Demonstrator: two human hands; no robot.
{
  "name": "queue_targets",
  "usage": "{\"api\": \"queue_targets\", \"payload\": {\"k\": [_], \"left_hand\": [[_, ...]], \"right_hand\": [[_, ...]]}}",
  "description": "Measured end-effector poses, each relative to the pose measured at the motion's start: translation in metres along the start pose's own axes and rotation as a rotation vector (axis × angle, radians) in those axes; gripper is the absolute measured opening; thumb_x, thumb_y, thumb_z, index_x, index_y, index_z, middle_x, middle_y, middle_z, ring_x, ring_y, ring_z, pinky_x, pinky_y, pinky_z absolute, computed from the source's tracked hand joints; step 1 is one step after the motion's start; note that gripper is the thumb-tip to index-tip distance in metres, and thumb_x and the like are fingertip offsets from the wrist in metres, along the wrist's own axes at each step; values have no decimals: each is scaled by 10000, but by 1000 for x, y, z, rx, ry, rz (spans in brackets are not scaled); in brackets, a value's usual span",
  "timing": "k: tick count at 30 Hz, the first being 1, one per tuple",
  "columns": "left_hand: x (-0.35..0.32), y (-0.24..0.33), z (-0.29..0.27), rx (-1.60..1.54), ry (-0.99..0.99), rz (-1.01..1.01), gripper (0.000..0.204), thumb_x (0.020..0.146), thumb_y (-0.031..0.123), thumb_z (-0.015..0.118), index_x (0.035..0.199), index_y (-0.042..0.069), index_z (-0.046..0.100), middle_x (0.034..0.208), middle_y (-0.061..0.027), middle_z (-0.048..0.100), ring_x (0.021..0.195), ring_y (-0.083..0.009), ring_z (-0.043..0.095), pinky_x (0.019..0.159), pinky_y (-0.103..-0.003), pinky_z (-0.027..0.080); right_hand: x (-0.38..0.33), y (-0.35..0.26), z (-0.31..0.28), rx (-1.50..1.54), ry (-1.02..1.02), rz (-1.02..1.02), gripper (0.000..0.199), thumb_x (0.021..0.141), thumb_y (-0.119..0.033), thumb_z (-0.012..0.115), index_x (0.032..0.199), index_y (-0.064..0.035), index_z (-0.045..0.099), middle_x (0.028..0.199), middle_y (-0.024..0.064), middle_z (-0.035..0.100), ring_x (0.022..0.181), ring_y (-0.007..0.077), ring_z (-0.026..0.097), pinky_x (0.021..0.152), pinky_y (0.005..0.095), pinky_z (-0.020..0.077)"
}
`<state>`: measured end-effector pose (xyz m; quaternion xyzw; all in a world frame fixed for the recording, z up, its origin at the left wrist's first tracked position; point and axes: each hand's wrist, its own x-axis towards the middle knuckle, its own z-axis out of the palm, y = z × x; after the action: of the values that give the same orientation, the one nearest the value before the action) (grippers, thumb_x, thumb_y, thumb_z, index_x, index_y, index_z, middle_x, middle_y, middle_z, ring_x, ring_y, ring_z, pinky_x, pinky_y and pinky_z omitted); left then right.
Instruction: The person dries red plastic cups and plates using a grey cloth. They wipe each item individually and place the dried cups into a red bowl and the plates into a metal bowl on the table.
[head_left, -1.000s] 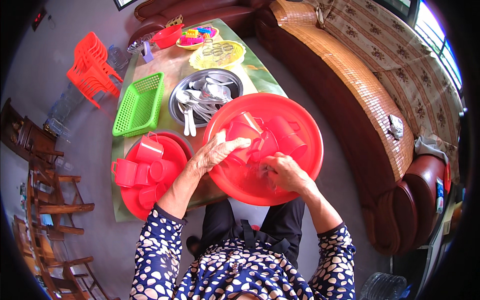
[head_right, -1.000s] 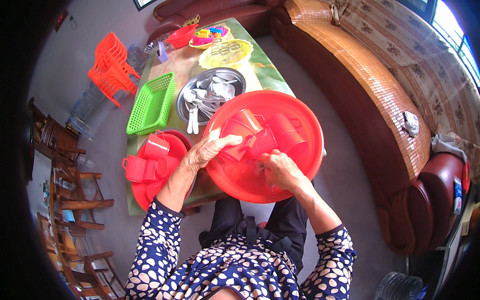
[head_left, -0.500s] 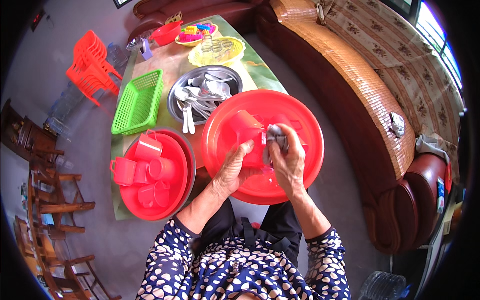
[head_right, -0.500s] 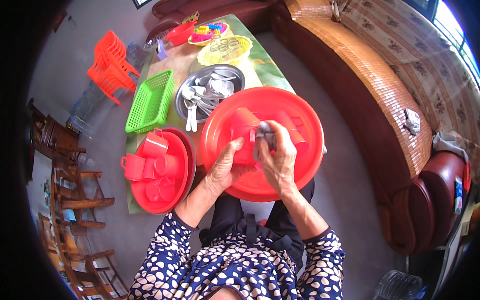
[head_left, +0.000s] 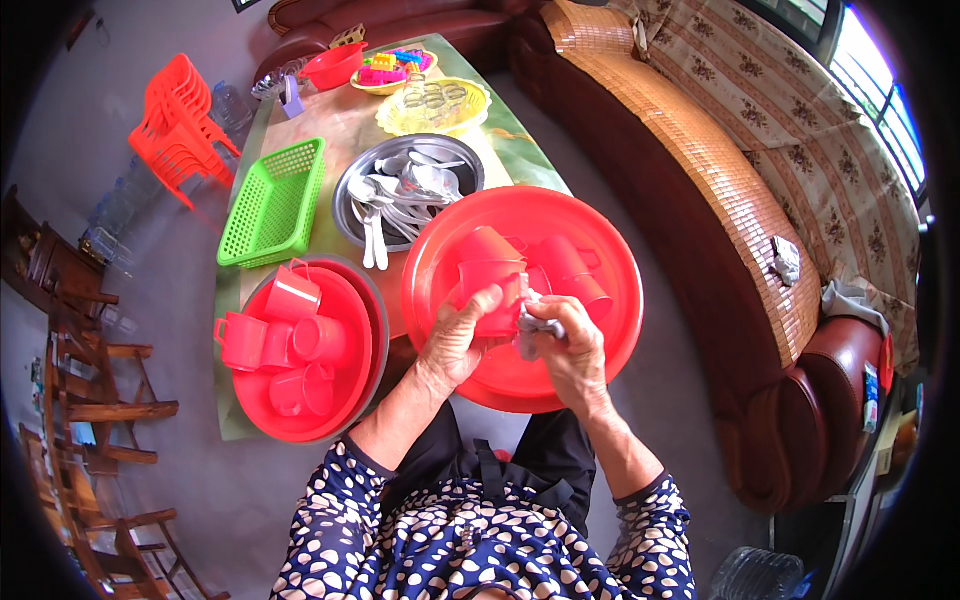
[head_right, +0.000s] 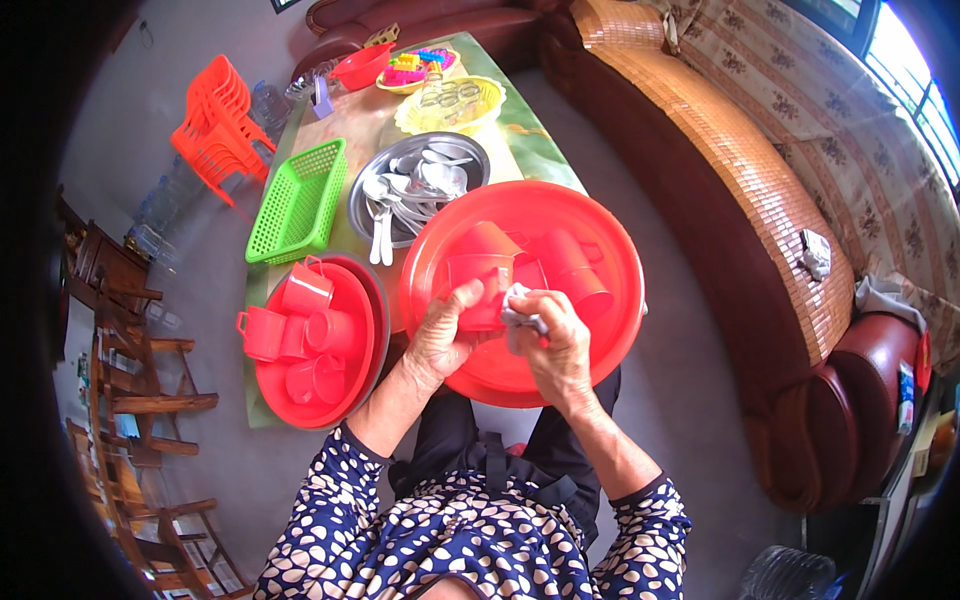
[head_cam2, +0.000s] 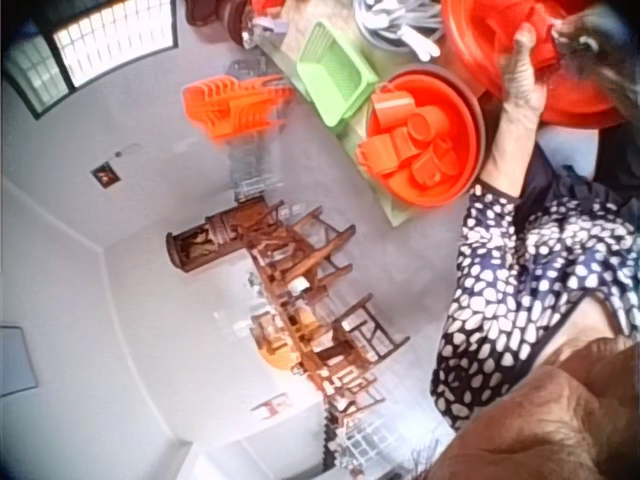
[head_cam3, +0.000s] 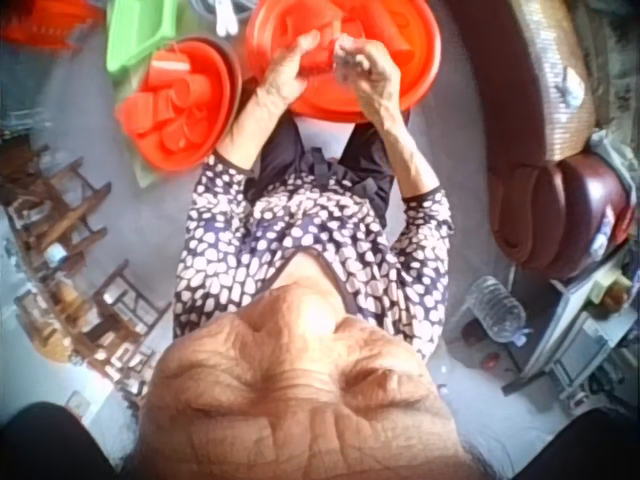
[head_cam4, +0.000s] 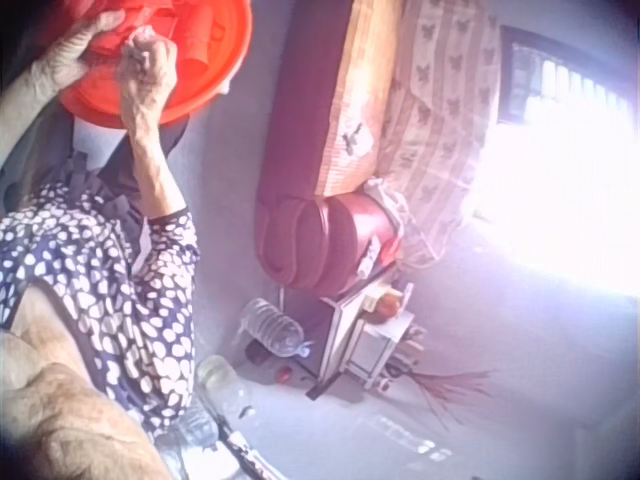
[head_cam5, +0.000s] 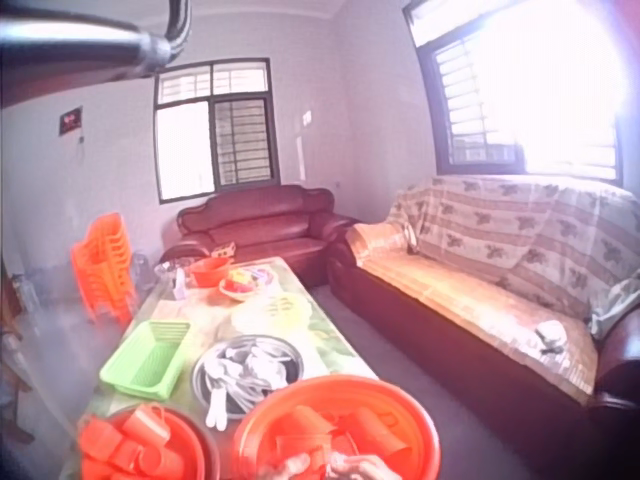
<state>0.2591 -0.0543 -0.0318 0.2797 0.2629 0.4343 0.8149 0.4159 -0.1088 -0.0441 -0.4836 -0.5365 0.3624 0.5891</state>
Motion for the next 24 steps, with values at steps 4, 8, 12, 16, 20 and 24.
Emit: {"api": "queue_targets", "payload": {"k": [4, 8, 12, 16, 20, 24], "left_hand": [[-3, 0, 5, 275, -28, 99, 593, 771, 61, 741, 1299, 89, 471, 1204, -63, 578, 1107, -194, 574, 941, -362, 499], [-1, 0, 12, 682, -25, 268, 746, 662, 20, 821, 1308, 102, 457, 1260, -79, 542, 1178, -181, 516, 989, -363, 456], [-2, -3, 12, 847, -58, 375, 787, 625, 44, 848, 1308, 111, 464, 1261, -86, 541, 1209, -205, 493, 1040, -373, 404], [-5, -5, 10, 1002, -47, 428, 802, 612, 72, 863, 1310, 111, 470, 1234, -94, 533, 1196, -226, 504, 1027, -374, 418], [-9, -4, 18, 1103, -43, 397, 829, 603, 94, 874, 1324, 118, 465, 1219, -95, 510, 1186, -240, 507, 1018, -378, 428], [-7, -6, 17, 1127, -65, 376, 843, 614, 107, 875, 1342, 108, 451, 1235, -85, 514, 1168, -215, 523, 1006, -370, 451]], "right_hand": [[19, -23, -19, 275, 50, 145, 308, 872, 112, 472, 1113, -24, 606, 759, 22, 617, 652, 88, 596, 625, 227, 496], [28, -36, -32, 71, -112, 38, 276, 882, 70, 517, 1112, -29, 634, 909, 82, 630, 753, 141, 617, 727, 261, 514], [32, -30, -32, -142, -175, 65, 210, 872, 23, 574, 1055, -26, 666, 973, 82, 623, 894, 176, 610, 800, 282, 510], [29, -36, -38, -301, -274, 134, 201, 850, -3, 604, 1034, -32, 680, 880, 78, 661, 862, 162, 590, 758, 284, 508], [25, -45, -48, -514, -356, -9, 259, 788, 19, 625, 1021, -70, 693, 882, 94, 649, 821, 219, 588, 749, 322, 514], [30, -44, -48, -510, -303, -218, 297, 732, 39, 646, 998, -86, 690, 939, 101, 611, 859, 271, 607, 756, 354, 524]]}}
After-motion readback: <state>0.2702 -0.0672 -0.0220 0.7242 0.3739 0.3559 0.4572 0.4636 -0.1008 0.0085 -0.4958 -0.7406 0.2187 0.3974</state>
